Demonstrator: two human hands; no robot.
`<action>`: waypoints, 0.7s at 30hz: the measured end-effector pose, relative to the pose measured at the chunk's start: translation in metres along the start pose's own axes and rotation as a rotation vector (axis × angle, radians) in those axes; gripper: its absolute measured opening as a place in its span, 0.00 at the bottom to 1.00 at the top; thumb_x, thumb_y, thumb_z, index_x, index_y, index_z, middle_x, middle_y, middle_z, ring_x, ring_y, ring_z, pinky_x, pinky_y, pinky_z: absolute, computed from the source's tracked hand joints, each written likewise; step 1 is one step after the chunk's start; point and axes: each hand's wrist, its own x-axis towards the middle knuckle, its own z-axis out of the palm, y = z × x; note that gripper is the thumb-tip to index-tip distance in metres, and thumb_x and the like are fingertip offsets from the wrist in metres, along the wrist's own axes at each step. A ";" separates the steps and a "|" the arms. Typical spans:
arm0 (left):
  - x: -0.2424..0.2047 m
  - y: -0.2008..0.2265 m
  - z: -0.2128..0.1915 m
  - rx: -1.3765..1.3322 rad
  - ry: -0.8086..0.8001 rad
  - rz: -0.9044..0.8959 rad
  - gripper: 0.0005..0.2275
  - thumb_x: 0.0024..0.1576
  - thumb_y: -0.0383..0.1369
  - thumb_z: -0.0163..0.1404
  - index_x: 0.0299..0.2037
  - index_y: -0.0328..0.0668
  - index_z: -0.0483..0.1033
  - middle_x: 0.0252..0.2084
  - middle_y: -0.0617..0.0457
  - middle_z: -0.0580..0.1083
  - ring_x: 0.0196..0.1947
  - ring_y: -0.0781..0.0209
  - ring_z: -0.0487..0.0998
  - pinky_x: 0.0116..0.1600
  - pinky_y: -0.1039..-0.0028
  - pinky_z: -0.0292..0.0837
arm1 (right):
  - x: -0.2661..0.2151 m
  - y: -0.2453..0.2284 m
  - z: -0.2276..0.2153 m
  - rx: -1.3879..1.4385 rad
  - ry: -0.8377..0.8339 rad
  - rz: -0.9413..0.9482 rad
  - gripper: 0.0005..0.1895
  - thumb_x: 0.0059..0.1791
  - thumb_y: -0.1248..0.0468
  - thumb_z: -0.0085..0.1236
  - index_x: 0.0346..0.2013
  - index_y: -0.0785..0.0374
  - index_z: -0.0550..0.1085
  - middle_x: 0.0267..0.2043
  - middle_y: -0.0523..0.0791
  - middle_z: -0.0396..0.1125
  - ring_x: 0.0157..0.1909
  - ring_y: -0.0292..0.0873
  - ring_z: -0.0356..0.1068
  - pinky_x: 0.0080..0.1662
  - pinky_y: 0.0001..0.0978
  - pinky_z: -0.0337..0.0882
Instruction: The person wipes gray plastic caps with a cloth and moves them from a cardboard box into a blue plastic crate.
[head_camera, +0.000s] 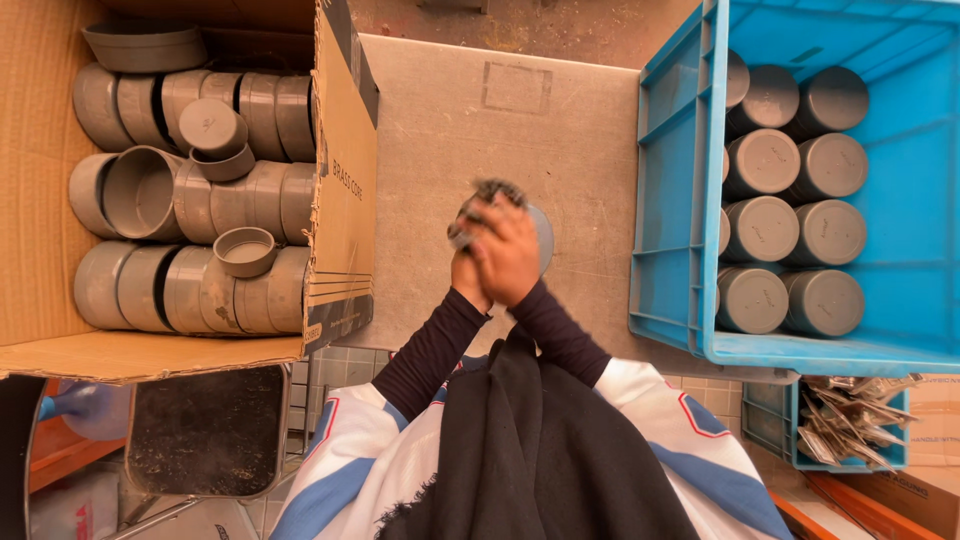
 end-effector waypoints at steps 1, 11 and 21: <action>0.006 0.001 -0.006 0.003 -0.001 0.005 0.21 0.65 0.46 0.36 0.52 0.36 0.73 0.49 0.42 0.73 0.50 0.50 0.74 0.57 0.59 0.67 | -0.004 -0.003 -0.001 0.002 0.005 -0.002 0.18 0.55 0.52 0.37 0.49 0.45 0.77 0.58 0.43 0.65 0.65 0.55 0.58 0.59 0.49 0.58; 0.011 0.008 -0.014 -0.373 -0.049 -0.288 0.22 0.63 0.46 0.38 0.57 0.38 0.69 0.53 0.41 0.73 0.52 0.46 0.75 0.57 0.58 0.70 | -0.041 0.050 -0.036 0.080 0.280 -0.089 0.13 0.42 0.49 0.60 0.37 0.45 0.72 0.54 0.50 0.61 0.56 0.60 0.63 0.53 0.57 0.61; 0.040 -0.016 0.008 -0.278 -0.067 -0.223 0.14 0.63 0.45 0.42 0.52 0.49 0.74 0.47 0.56 0.76 0.46 0.62 0.77 0.55 0.67 0.70 | -0.008 0.019 -0.032 -0.080 0.015 -0.108 0.05 0.48 0.60 0.53 0.29 0.55 0.75 0.47 0.47 0.67 0.49 0.58 0.68 0.48 0.49 0.67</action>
